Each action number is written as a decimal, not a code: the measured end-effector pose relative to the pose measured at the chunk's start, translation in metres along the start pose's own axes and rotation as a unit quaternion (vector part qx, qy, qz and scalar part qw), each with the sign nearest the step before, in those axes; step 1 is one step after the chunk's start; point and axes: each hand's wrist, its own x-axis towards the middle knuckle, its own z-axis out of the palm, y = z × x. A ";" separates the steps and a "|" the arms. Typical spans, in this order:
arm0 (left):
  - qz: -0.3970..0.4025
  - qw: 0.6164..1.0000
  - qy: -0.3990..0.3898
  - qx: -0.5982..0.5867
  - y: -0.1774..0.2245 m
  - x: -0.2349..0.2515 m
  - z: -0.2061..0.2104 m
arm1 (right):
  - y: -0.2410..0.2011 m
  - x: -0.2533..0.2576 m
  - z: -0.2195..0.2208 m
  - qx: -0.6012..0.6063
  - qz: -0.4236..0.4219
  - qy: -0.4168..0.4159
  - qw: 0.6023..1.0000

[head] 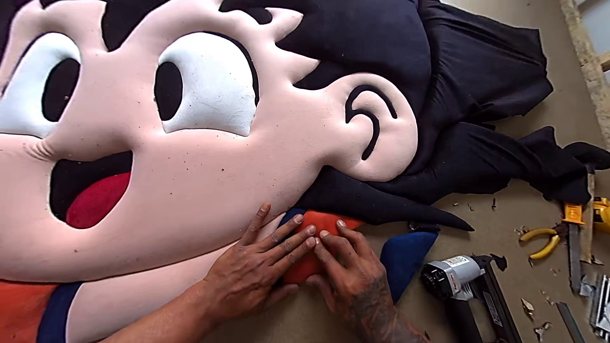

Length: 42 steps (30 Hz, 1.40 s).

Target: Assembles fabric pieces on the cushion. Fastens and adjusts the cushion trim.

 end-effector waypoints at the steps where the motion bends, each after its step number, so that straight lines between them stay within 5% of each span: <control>1: 0.000 1.000 -0.001 0.003 0.000 0.000 0.000 | 0.000 0.000 0.000 -0.001 0.001 -0.001 1.000; 7: 0.003 1.000 -0.012 0.015 -0.001 -0.002 0.001 | 0.036 0.020 -0.043 0.002 -0.014 -0.017 1.000; 12: 0.000 1.000 -0.017 0.023 0.000 -0.003 0.000 | 0.095 0.045 -0.060 -0.045 -0.105 -0.052 0.992; 17: -0.009 0.999 -0.023 0.026 0.000 -0.004 0.001 | 0.066 0.034 -0.040 0.027 -0.174 -0.073 0.982; 23: -0.008 0.999 -0.031 0.014 0.001 -0.003 -0.001 | 0.036 0.008 -0.004 -0.009 -0.158 -0.026 0.987; 42: 0.041 0.998 -0.027 -0.031 -0.005 -0.006 -0.009 | 0.020 0.014 -0.016 -0.045 -0.170 -0.072 0.982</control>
